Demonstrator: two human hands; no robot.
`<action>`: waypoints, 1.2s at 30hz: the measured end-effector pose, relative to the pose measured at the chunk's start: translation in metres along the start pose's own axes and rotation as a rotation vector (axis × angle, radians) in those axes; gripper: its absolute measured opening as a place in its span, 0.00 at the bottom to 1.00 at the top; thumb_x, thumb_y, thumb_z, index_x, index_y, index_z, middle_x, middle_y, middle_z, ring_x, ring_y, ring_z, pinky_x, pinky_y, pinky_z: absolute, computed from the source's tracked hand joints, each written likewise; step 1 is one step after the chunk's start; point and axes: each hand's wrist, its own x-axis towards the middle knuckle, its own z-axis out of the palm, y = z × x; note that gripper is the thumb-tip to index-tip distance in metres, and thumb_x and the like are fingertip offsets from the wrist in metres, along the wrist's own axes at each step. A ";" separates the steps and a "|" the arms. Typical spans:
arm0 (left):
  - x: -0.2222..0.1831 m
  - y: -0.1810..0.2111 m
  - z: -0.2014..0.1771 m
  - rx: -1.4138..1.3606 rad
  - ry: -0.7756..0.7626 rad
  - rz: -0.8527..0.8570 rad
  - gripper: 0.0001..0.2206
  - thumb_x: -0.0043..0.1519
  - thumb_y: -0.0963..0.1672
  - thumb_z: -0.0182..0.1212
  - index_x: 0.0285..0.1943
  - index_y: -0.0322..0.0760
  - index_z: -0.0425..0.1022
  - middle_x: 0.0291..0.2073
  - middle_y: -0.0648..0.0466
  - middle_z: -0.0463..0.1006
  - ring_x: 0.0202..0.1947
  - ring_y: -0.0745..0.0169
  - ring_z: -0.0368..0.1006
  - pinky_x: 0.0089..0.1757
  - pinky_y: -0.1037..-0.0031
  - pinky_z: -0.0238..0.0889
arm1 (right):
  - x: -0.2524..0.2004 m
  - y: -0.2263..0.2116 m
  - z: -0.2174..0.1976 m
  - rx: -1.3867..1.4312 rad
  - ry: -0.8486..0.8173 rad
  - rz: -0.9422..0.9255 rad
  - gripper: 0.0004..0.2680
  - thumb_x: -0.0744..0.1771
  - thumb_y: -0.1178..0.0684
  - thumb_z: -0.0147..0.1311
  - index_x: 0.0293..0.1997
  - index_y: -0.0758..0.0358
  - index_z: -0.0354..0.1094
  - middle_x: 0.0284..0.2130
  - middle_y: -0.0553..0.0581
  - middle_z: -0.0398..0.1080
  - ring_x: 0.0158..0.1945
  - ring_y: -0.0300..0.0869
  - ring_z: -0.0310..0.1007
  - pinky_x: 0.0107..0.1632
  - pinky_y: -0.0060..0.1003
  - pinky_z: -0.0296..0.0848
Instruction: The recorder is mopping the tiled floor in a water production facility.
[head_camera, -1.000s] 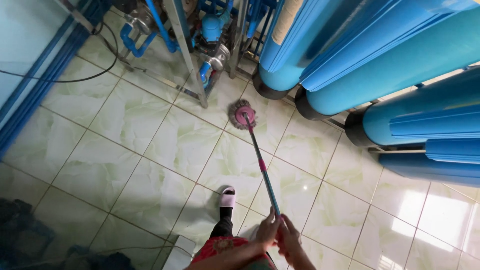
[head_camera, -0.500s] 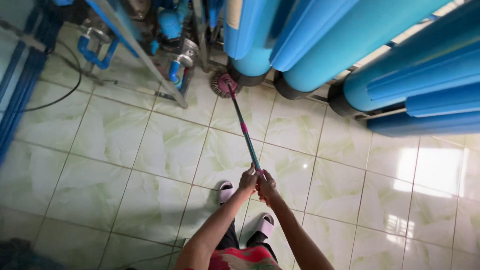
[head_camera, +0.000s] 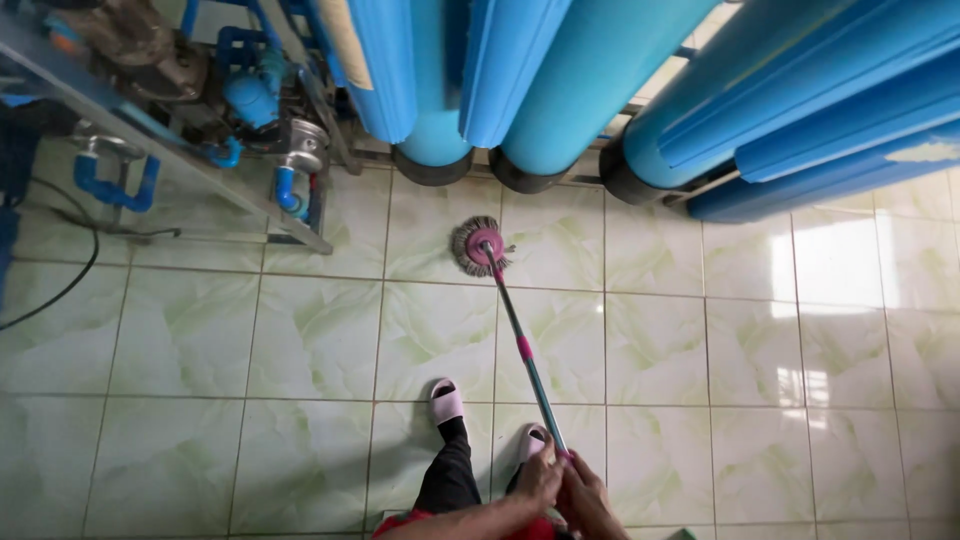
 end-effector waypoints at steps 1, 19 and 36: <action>0.005 0.005 -0.008 -0.075 0.045 -0.040 0.28 0.70 0.48 0.56 0.80 0.50 0.55 0.39 0.49 0.81 0.30 0.63 0.78 0.30 0.68 0.75 | 0.000 -0.004 0.013 0.030 -0.040 -0.024 0.16 0.70 0.47 0.51 0.67 0.56 0.67 0.20 0.52 0.64 0.17 0.37 0.58 0.19 0.33 0.56; 0.014 0.031 0.066 0.122 -0.150 -0.302 0.29 0.64 0.54 0.56 0.77 0.66 0.56 0.33 0.53 0.79 0.27 0.57 0.74 0.28 0.63 0.64 | -0.071 -0.056 -0.047 -0.026 0.073 0.014 0.17 0.71 0.42 0.43 0.66 0.47 0.68 0.17 0.51 0.64 0.12 0.37 0.53 0.14 0.33 0.49; -0.034 0.037 0.218 0.054 -0.097 -0.455 0.34 0.66 0.55 0.50 0.82 0.65 0.42 0.53 0.55 0.73 0.44 0.62 0.70 0.38 0.66 0.68 | -0.117 -0.068 -0.188 0.038 0.101 0.065 0.16 0.71 0.40 0.44 0.61 0.53 0.70 0.15 0.52 0.62 0.11 0.36 0.54 0.14 0.34 0.51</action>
